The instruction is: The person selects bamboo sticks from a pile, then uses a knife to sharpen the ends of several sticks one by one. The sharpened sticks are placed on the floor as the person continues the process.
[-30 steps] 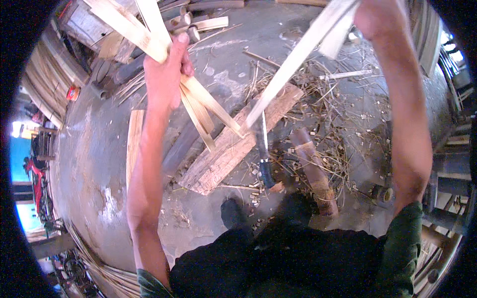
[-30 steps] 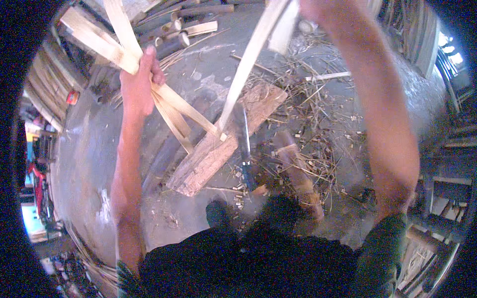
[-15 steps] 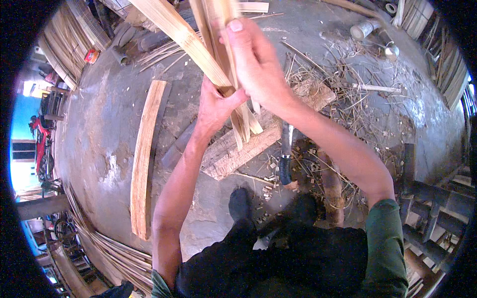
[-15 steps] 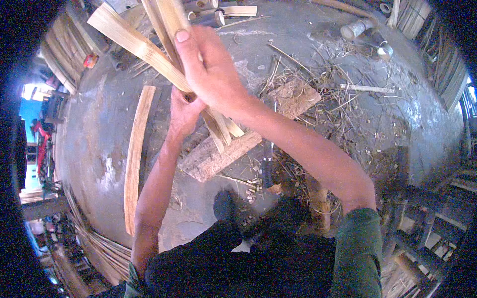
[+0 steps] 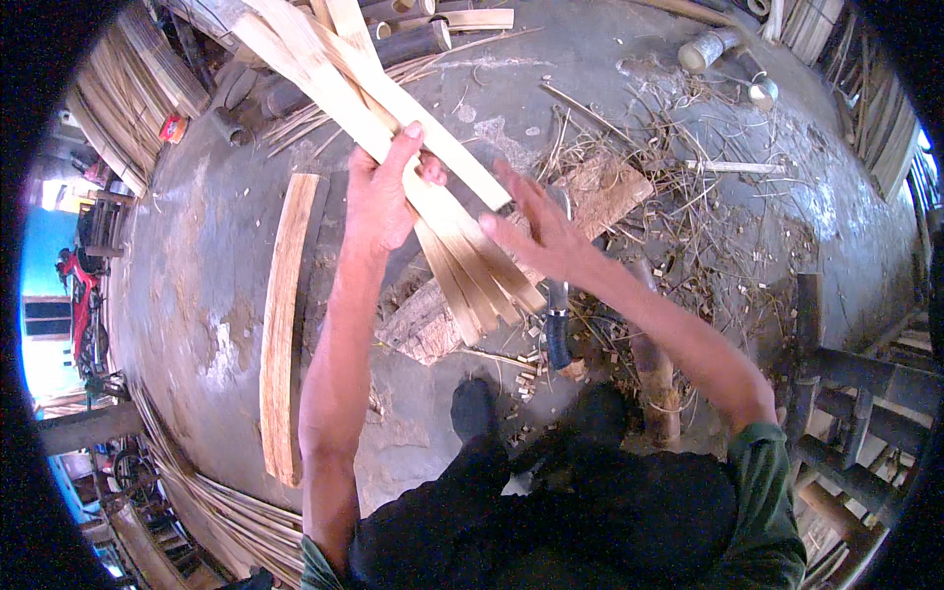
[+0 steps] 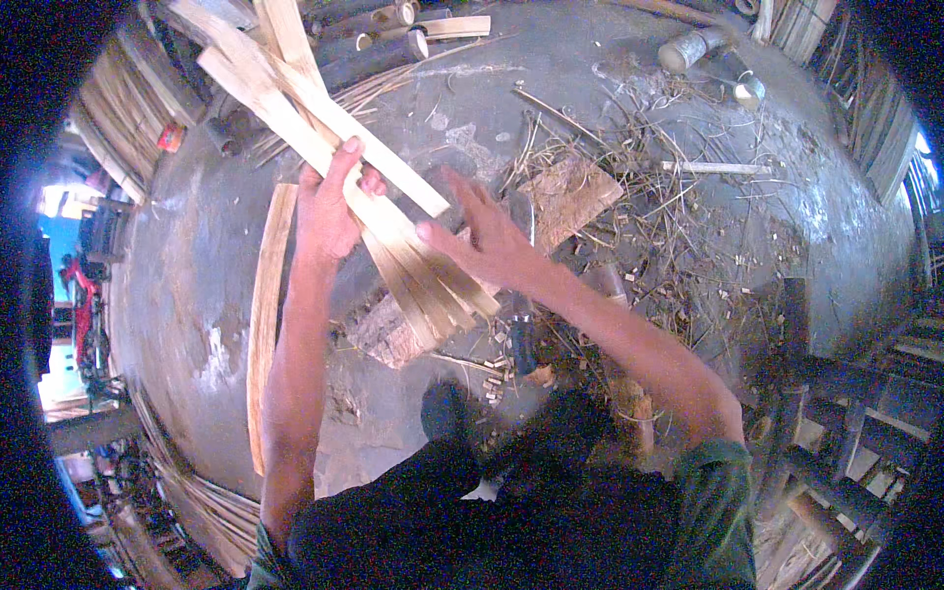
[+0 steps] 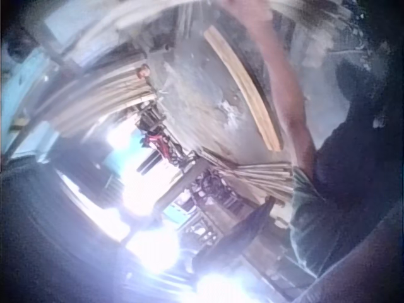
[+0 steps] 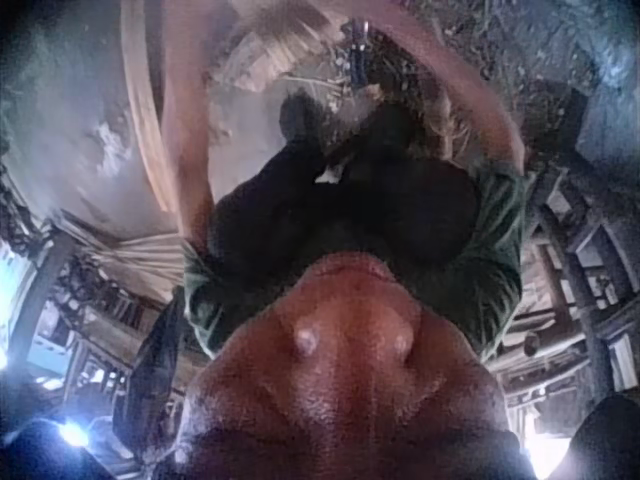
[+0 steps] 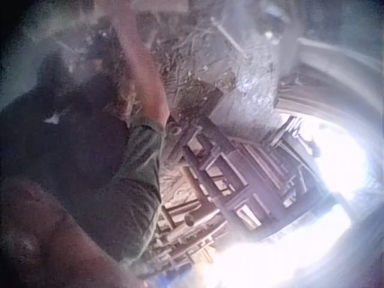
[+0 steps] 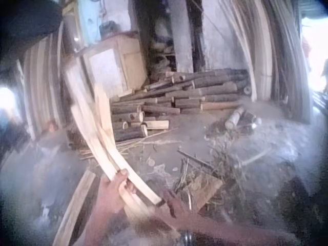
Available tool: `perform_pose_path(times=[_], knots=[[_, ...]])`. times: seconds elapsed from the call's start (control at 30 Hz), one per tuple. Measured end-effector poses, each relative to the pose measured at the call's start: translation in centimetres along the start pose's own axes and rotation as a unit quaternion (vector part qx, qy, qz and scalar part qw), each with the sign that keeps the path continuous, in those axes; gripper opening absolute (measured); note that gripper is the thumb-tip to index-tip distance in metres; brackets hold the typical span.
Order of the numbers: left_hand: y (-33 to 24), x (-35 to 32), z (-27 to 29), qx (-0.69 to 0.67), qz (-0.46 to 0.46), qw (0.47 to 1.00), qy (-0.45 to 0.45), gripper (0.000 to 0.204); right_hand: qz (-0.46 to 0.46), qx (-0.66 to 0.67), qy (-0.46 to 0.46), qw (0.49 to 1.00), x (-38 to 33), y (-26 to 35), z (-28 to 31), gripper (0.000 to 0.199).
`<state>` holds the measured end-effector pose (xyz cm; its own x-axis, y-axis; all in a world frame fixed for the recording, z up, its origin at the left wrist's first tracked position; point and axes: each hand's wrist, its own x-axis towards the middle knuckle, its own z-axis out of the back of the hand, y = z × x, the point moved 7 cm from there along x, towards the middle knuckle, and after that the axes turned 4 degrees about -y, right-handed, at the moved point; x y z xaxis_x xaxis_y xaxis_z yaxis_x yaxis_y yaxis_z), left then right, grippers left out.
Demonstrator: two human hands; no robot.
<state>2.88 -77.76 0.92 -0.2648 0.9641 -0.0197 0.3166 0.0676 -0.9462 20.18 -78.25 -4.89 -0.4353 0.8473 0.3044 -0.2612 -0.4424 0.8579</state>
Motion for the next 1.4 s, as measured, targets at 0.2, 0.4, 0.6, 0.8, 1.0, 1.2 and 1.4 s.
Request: perform_pose_path(times=[0.2,0.4,0.6,0.8,1.0,1.2,1.4], knots=[[2.2,0.0,-1.6,-0.03,0.016,0.998,0.046,0.01,-0.127,0.053,-0.007,0.99,-3.1,-3.3,-0.2,0.034],[2.9,-0.5,-1.3,-0.022,0.044,0.998,0.035,0.005,-0.052,0.19,-0.166,0.966,-2.9,-0.3,2.2,0.048],[4.9,-1.5,-1.3,-0.011,0.084,0.996,0.041,0.026,-0.128,0.136,-0.046,0.981,-1.7,0.1,1.6,0.03],[6.1,-0.3,4.5,-0.072,0.132,0.986,-0.078,0.041,-0.162,0.149,-0.069,0.973,-7.7,-2.4,0.8,0.03],[8.3,-0.6,5.7,-0.257,0.173,0.95,-0.048,0.05,-0.131,0.037,0.025,0.99,-12.9,-2.5,-2.4,0.034],[10.1,-0.1,6.7,-0.117,0.157,0.976,-0.092,0.032,-0.212,0.08,0.15,0.962,-15.0,-1.9,-4.2,0.037],[12.5,-0.1,5.1,-0.136,0.209,0.963,-0.098,0.031,-0.191,0.243,0.084,0.947,-13.4,-2.5,-5.4,0.047]])
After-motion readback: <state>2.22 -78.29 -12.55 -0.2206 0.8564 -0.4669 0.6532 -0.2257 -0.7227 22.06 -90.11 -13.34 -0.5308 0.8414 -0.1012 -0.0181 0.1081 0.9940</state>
